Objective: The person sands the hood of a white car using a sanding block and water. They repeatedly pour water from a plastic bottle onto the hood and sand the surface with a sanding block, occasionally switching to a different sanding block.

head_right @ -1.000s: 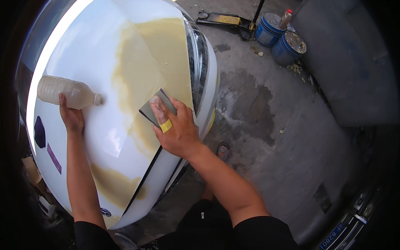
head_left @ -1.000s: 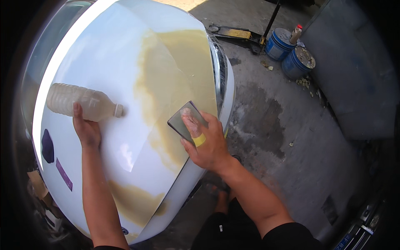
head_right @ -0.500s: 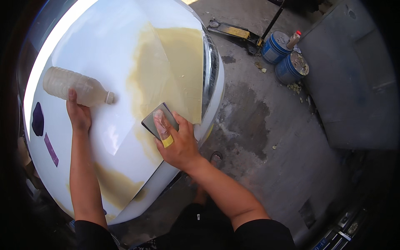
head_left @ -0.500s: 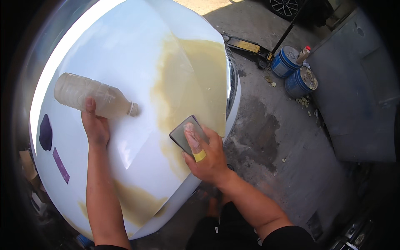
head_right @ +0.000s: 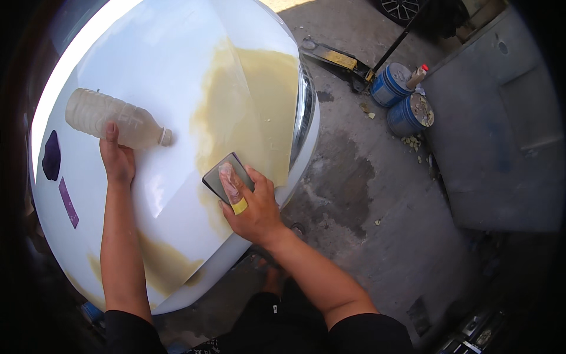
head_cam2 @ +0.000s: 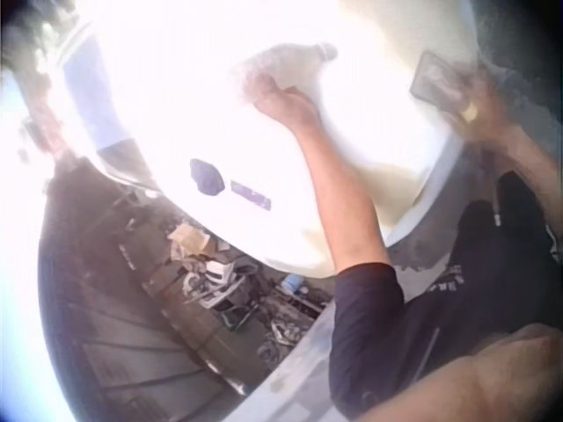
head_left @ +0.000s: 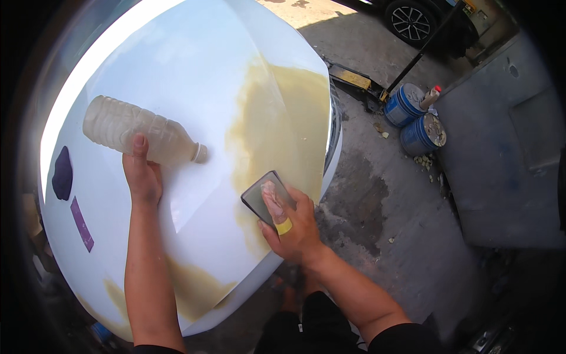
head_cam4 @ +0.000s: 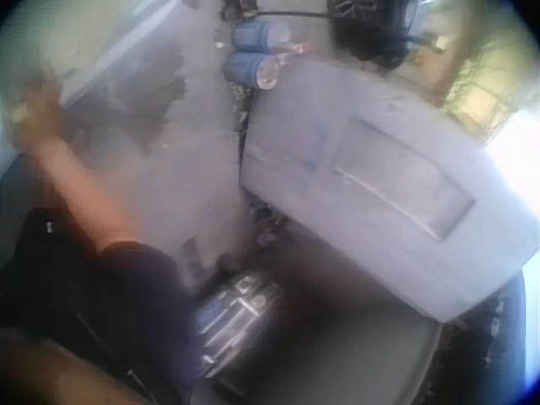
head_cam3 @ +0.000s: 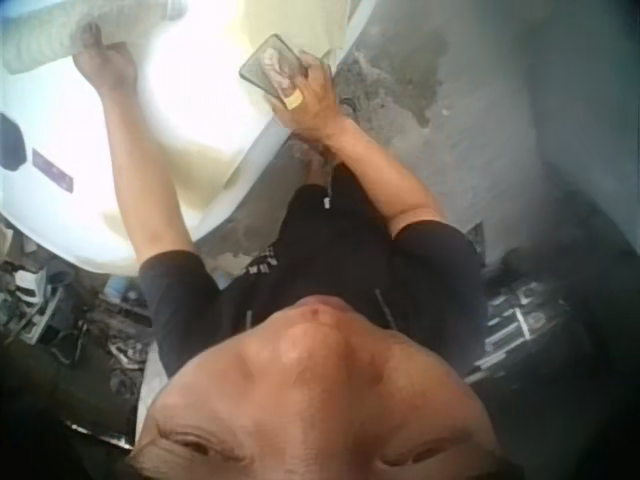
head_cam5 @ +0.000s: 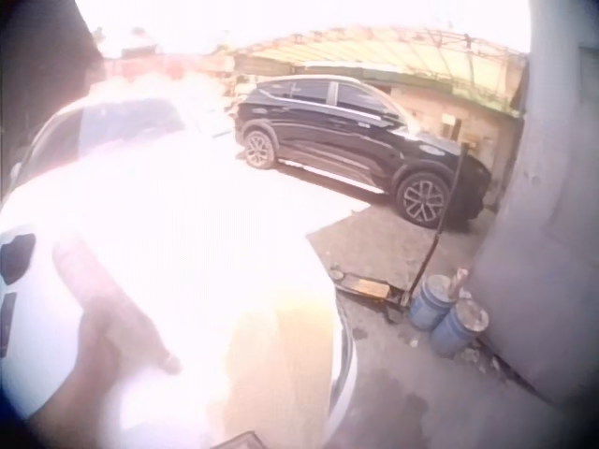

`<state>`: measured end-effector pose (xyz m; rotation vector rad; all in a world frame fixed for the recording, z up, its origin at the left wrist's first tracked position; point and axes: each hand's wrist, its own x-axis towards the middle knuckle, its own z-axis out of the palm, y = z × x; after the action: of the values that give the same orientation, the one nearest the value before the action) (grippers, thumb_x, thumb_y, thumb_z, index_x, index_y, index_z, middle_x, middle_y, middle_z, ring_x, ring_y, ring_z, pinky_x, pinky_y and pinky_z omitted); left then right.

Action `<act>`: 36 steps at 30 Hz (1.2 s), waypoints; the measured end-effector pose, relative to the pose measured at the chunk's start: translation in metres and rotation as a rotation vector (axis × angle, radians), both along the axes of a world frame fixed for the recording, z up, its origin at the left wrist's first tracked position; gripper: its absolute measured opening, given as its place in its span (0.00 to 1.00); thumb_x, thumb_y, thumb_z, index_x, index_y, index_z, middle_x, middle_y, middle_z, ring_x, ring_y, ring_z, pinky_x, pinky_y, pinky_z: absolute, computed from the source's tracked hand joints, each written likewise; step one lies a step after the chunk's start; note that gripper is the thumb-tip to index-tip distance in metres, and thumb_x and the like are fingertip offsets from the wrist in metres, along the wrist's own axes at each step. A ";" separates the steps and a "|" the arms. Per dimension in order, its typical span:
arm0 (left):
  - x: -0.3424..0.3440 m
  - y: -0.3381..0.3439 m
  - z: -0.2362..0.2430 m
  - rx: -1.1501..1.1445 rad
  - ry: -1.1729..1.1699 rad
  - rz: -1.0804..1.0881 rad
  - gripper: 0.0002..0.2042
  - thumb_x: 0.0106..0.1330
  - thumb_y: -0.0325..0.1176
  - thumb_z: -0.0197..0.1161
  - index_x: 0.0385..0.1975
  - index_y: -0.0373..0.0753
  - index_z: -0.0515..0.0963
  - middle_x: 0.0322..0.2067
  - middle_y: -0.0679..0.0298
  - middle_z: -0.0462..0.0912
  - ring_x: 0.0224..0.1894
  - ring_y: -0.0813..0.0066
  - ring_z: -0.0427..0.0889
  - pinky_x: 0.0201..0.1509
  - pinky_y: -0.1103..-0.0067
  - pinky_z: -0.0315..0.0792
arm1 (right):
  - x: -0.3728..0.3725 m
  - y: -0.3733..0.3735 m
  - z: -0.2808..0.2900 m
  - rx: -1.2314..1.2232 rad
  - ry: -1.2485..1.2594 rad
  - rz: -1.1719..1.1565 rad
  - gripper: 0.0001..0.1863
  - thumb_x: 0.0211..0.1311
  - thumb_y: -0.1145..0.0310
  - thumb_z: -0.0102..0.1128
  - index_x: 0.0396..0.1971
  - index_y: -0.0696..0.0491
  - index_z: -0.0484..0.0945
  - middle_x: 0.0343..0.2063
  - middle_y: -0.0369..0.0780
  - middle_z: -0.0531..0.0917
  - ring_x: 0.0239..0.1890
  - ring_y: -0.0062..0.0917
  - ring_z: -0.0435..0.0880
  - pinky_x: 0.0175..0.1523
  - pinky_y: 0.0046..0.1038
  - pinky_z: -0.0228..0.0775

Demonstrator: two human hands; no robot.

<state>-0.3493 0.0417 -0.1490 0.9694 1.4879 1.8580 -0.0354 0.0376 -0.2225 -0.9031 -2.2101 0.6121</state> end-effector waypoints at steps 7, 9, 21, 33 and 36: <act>0.004 0.002 -0.002 0.031 0.020 0.038 0.38 0.66 0.57 0.62 0.65 0.34 0.60 0.59 0.57 0.70 0.62 0.63 0.70 0.69 0.66 0.63 | -0.042 0.101 0.023 0.137 0.036 -0.019 0.32 0.57 0.64 0.64 0.62 0.56 0.70 0.58 0.44 0.76 0.56 0.47 0.69 0.60 0.45 0.62; 0.010 0.011 0.000 0.040 -0.003 0.023 0.38 0.66 0.57 0.62 0.65 0.35 0.60 0.59 0.57 0.70 0.62 0.63 0.70 0.69 0.66 0.63 | -0.057 0.161 0.037 0.114 -0.062 -0.101 0.32 0.59 0.64 0.63 0.63 0.58 0.68 0.55 0.46 0.78 0.56 0.47 0.68 0.60 0.44 0.62; 0.008 0.001 -0.003 0.040 0.008 0.085 0.37 0.67 0.58 0.61 0.64 0.35 0.61 0.58 0.58 0.71 0.62 0.64 0.70 0.68 0.68 0.64 | -0.031 0.084 0.018 0.129 -0.010 0.008 0.35 0.54 0.65 0.67 0.64 0.53 0.69 0.59 0.45 0.75 0.58 0.47 0.69 0.59 0.45 0.62; 0.006 0.000 -0.006 0.052 0.006 0.147 0.36 0.67 0.56 0.62 0.64 0.36 0.61 0.59 0.60 0.71 0.62 0.67 0.71 0.68 0.69 0.64 | 0.012 0.008 0.001 -0.029 -0.070 0.096 0.39 0.48 0.63 0.73 0.63 0.55 0.72 0.56 0.42 0.78 0.58 0.48 0.68 0.63 0.42 0.62; 0.005 -0.004 -0.004 0.041 0.026 0.138 0.35 0.67 0.56 0.62 0.65 0.37 0.60 0.59 0.60 0.71 0.63 0.66 0.70 0.68 0.69 0.64 | -0.031 0.076 0.020 0.131 -0.021 0.094 0.36 0.52 0.65 0.69 0.63 0.57 0.70 0.56 0.43 0.78 0.57 0.47 0.68 0.60 0.43 0.62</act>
<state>-0.3447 0.0380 -0.1528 0.9333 1.5732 1.9867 -0.0668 0.1141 -0.2024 -0.7456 -2.2922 0.4963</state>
